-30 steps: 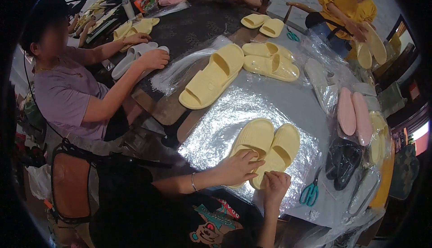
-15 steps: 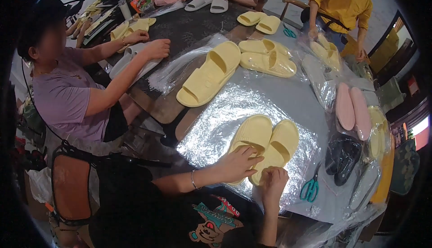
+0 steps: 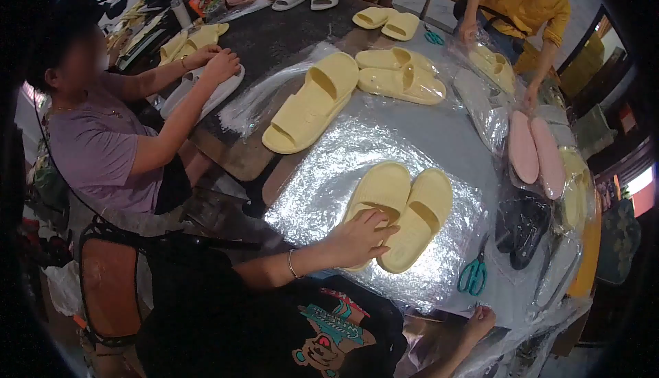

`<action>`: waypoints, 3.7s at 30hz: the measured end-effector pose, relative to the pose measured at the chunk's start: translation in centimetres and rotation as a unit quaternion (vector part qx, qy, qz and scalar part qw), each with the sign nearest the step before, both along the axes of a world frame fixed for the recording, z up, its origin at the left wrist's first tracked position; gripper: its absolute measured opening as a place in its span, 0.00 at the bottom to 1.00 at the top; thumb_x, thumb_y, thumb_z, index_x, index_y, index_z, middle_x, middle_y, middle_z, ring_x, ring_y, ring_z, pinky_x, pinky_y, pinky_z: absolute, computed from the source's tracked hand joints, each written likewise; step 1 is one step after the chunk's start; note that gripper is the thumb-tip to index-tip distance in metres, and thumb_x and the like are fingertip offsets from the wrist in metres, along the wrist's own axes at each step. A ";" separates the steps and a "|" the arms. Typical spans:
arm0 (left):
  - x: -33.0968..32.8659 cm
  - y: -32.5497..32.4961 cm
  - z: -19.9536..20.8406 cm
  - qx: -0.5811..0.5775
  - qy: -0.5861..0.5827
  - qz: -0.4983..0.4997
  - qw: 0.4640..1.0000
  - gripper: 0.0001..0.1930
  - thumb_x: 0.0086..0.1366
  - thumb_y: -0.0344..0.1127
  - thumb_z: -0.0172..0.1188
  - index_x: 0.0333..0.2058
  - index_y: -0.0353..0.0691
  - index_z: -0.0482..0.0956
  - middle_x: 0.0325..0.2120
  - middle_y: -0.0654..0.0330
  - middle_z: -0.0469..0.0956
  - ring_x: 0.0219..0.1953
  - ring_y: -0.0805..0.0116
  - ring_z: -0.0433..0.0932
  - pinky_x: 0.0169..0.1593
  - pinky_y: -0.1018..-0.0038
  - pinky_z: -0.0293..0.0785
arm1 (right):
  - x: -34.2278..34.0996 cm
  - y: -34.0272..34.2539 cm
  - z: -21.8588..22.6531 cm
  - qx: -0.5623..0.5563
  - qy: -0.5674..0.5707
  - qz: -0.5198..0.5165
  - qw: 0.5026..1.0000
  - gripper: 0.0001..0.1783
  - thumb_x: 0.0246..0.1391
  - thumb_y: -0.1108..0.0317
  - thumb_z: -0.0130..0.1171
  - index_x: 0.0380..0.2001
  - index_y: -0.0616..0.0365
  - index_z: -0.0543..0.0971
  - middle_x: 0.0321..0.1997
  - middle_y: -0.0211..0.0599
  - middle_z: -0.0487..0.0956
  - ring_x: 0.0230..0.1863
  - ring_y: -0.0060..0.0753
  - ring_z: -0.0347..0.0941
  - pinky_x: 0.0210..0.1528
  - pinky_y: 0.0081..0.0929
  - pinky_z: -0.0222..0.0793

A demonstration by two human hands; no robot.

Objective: Sort and pack various slippers into plastic bags at a workshop table.

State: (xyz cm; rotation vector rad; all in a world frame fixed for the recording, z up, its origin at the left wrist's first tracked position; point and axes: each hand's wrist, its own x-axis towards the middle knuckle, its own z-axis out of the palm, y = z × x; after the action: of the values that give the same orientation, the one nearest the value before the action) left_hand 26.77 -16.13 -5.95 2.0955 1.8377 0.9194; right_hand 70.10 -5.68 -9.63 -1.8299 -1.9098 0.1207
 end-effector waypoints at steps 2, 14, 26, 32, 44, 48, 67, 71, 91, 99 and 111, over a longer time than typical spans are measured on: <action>0.0 -0.2 -0.3 0.006 -0.005 -0.003 1.000 0.25 0.60 0.43 0.57 0.54 0.41 0.70 0.50 0.50 0.67 0.56 0.52 0.63 0.60 0.61 0.60 | -0.2 0.1 -0.9 0.009 0.041 -0.011 0.999 0.07 0.50 0.73 0.59 0.27 0.68 0.74 0.31 0.48 0.74 0.33 0.47 0.69 0.37 0.41 0.65; 0.1 0.0 -0.6 0.033 -0.006 -0.004 0.999 0.24 0.60 0.42 0.56 0.53 0.39 0.70 0.50 0.52 0.66 0.55 0.55 0.63 0.59 0.61 0.62 | 3.6 1.1 -4.0 0.070 0.276 -0.083 0.955 0.14 0.55 0.65 0.61 0.35 0.67 0.76 0.36 0.39 0.75 0.35 0.30 0.70 0.40 0.27 0.67; -0.1 -0.1 -0.3 0.015 -0.003 -0.005 1.000 0.25 0.59 0.43 0.57 0.54 0.40 0.70 0.49 0.49 0.67 0.54 0.51 0.64 0.59 0.62 0.62 | 6.1 3.2 -5.6 -0.024 0.177 -0.044 0.983 0.12 0.54 0.68 0.57 0.36 0.68 0.74 0.31 0.37 0.74 0.34 0.31 0.69 0.40 0.27 0.67; -0.2 -1.4 1.0 0.012 0.022 0.000 1.000 0.26 0.59 0.41 0.59 0.53 0.35 0.70 0.47 0.50 0.68 0.53 0.52 0.66 0.57 0.63 0.64 | -0.7 1.7 -2.2 0.010 0.258 -0.078 0.963 0.15 0.54 0.66 0.58 0.40 0.66 0.73 0.36 0.42 0.75 0.36 0.36 0.70 0.42 0.33 0.67; -7.5 4.8 2.0 0.000 -0.019 -0.005 1.000 0.35 0.51 0.46 0.67 0.57 0.39 0.68 0.52 0.45 0.67 0.58 0.49 0.62 0.62 0.62 0.58 | -25.7 5.0 8.9 0.150 0.000 0.323 0.934 0.37 0.46 0.75 0.59 0.61 0.64 0.60 0.57 0.50 0.68 0.59 0.50 0.62 0.65 0.41 0.51; -7.2 5.7 0.6 0.009 -0.066 -0.016 0.998 0.34 0.51 0.44 0.68 0.56 0.38 0.69 0.50 0.48 0.68 0.55 0.50 0.63 0.60 0.63 0.60 | -28.2 8.4 7.3 -0.021 -0.008 0.393 0.919 0.45 0.39 0.72 0.64 0.63 0.61 0.58 0.59 0.49 0.66 0.60 0.51 0.60 0.65 0.44 0.50; -0.1 4.6 6.5 0.249 -0.186 0.318 0.896 0.48 0.47 0.44 0.70 0.60 0.31 0.50 0.53 0.44 0.60 0.55 0.47 0.56 0.58 0.51 0.45 | -28.2 -1.7 12.6 0.299 0.264 0.096 0.912 0.43 0.49 0.71 0.66 0.64 0.63 0.55 0.65 0.46 0.56 0.67 0.43 0.52 0.69 0.39 0.47; 0.9 2.4 5.6 0.228 -0.233 0.256 0.910 0.48 0.50 0.44 0.68 0.61 0.29 0.47 0.53 0.41 0.57 0.54 0.47 0.55 0.58 0.52 0.46 | -30.2 -3.5 11.9 0.259 0.413 0.135 0.863 0.41 0.50 0.76 0.63 0.64 0.61 0.54 0.67 0.44 0.55 0.67 0.41 0.52 0.69 0.38 0.46; -6.2 -1.3 3.7 0.093 -0.819 0.070 0.562 0.24 0.71 0.50 0.45 0.50 0.33 0.71 0.41 0.59 0.77 0.41 0.75 0.76 0.45 0.78 0.74 | -21.9 -0.3 10.8 0.118 0.427 0.256 0.859 0.34 0.55 0.55 0.58 0.60 0.64 0.64 0.55 0.46 0.70 0.63 0.42 0.59 0.64 0.38 0.53; -8.1 -2.1 4.6 0.064 -0.789 0.070 0.606 0.22 0.70 0.48 0.48 0.48 0.33 0.73 0.40 0.58 0.78 0.40 0.74 0.78 0.42 0.77 0.76 | -18.2 -0.7 9.3 -0.341 0.475 0.415 0.697 0.52 0.28 0.55 0.78 0.57 0.68 0.67 0.65 0.49 0.63 0.65 0.43 0.60 0.66 0.36 0.53; -7.7 -1.7 5.4 -0.031 -0.799 0.017 0.600 0.22 0.70 0.49 0.48 0.49 0.33 0.72 0.41 0.58 0.78 0.43 0.73 0.78 0.45 0.76 0.76 | -19.9 -1.7 9.3 -0.379 0.500 0.430 0.649 0.57 0.21 0.59 0.80 0.58 0.72 0.65 0.60 0.49 0.69 0.61 0.40 0.66 0.63 0.35 0.57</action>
State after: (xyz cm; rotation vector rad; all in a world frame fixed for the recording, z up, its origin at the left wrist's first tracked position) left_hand 19.11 -17.85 -0.58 0.3833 0.7333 1.7246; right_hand 50.20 -7.38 -0.30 -0.5628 -1.6541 2.0146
